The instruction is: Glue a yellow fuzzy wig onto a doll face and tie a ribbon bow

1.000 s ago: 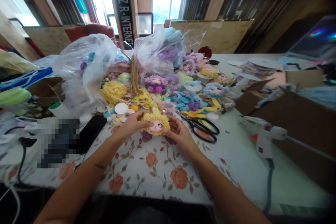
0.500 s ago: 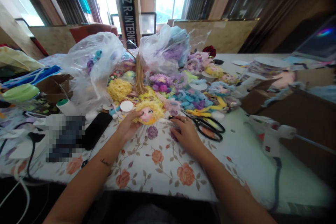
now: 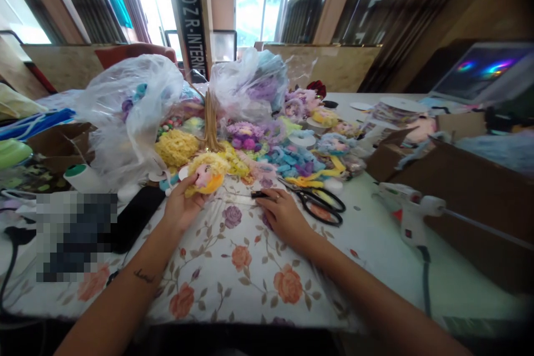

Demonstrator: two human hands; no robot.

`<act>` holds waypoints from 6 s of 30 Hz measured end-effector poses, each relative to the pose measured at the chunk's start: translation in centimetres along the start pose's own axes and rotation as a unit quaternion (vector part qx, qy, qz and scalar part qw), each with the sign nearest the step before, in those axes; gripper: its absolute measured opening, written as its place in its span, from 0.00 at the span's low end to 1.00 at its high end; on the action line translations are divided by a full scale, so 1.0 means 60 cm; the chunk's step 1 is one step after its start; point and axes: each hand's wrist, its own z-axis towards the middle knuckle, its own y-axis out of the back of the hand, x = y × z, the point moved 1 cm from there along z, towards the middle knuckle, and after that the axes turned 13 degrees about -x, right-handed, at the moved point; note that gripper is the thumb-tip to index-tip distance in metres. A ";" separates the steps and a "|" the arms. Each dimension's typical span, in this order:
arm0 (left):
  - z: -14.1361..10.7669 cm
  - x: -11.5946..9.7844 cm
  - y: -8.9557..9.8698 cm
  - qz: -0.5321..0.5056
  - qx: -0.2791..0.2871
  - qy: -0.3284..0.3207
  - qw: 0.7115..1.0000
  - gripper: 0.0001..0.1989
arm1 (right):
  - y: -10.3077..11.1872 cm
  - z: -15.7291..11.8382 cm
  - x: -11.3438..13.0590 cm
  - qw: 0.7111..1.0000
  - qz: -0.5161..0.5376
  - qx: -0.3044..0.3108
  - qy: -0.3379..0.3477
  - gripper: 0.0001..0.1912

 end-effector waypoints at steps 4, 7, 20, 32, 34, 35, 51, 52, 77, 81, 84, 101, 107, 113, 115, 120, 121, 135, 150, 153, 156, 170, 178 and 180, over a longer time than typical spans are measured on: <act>0.005 -0.013 0.001 -0.025 -0.020 -0.030 0.999 0.09 | 0.013 0.008 -0.006 0.998 0.044 0.000 0.055 0.14; 0.012 -0.033 0.005 -0.050 -0.051 -0.075 0.995 0.08 | 0.012 0.015 -0.012 0.996 0.062 0.003 0.070 0.14; 0.001 0.011 -0.026 0.162 0.056 -0.006 0.985 0.10 | -0.007 0.031 -0.029 0.998 0.051 -0.016 0.038 0.09; 0.100 0.038 -0.086 0.335 0.181 -0.049 0.923 0.25 | -0.006 0.028 -0.040 0.992 0.123 0.015 0.000 0.13; 0.099 0.038 -0.089 0.365 0.175 -0.059 0.913 0.24 | -0.004 0.029 -0.039 0.992 0.124 0.015 -0.005 0.13; 0.099 0.036 -0.089 0.387 0.169 -0.074 0.903 0.22 | -0.004 0.029 -0.039 0.992 0.124 0.015 -0.005 0.13; 0.094 0.039 -0.084 0.472 0.096 -0.263 0.836 0.31 | -0.006 0.025 -0.035 0.994 0.106 -0.008 -0.003 0.11; 0.096 0.043 -0.081 0.475 0.093 -0.285 0.827 0.33 | -0.006 0.026 -0.035 0.994 0.106 -0.008 -0.002 0.11; 0.100 0.047 -0.068 0.548 0.102 -0.457 0.693 0.35 | -0.007 0.026 -0.034 0.995 0.098 0.006 -0.012 0.11; 0.097 0.050 -0.065 0.585 0.091 -0.492 0.639 0.33 | -0.010 0.025 -0.038 0.995 0.099 0.007 -0.008 0.11; 0.092 0.051 -0.062 0.608 0.092 -0.515 0.597 0.31 | -0.011 0.025 -0.039 0.995 0.100 0.006 -0.009 0.11; 0.005 0.027 -0.043 0.607 0.178 -0.540 0.556 0.10 | 0.000 0.022 -0.031 0.992 0.124 -0.005 -0.010 0.12; -0.028 0.079 0.005 0.720 0.292 -0.451 0.439 0.17 | 0.004 0.015 -0.023 0.992 0.128 -0.007 0.012 0.14; -0.052 0.090 0.021 0.724 0.312 -0.496 0.365 0.16 | 0.024 0.000 -0.018 0.989 0.138 0.038 -0.027 0.13; -0.060 0.087 0.031 0.721 0.316 -0.509 0.348 0.16 | 0.032 -0.002 -0.021 0.986 0.149 0.049 -0.052 0.13; -0.073 0.076 0.057 0.711 0.304 -0.520 0.363 0.17 | 0.037 0.019 -0.051 0.986 0.121 0.026 -0.109 0.13; -0.074 0.074 0.059 0.713 0.301 -0.520 0.361 0.17 | 0.034 0.027 -0.058 0.987 0.113 0.021 -0.114 0.13; -0.079 0.067 0.035 0.734 0.303 -0.489 0.360 0.12 | 0.017 0.040 -0.030 0.996 0.064 -0.063 -0.016 0.12; -0.061 0.024 0.005 0.717 0.245 -0.480 0.443 0.13 | 0.019 -0.030 0.018 0.986 0.162 0.019 0.021 0.10; -0.031 -0.020 -0.011 0.691 0.150 -0.521 0.478 0.14 | 0.019 -0.030 0.019 0.987 0.161 0.015 0.022 0.10; -0.005 -0.048 -0.028 0.667 0.112 -0.522 0.520 0.14 | 0.020 -0.030 0.022 0.987 0.157 0.013 0.022 0.10; 0.070 0.036 -0.069 0.646 0.030 -0.470 0.600 0.26 | 0.027 -0.016 0.019 0.984 0.171 -0.009 -0.043 0.12; 0.095 0.049 -0.058 0.612 0.036 -0.479 0.628 0.26 | -0.027 0.116 -0.011 0.953 0.173 -0.040 -0.245 0.19; 0.099 0.048 -0.054 0.604 0.048 -0.484 0.632 0.25 | -0.045 0.140 -0.015 0.951 0.152 -0.030 -0.266 0.20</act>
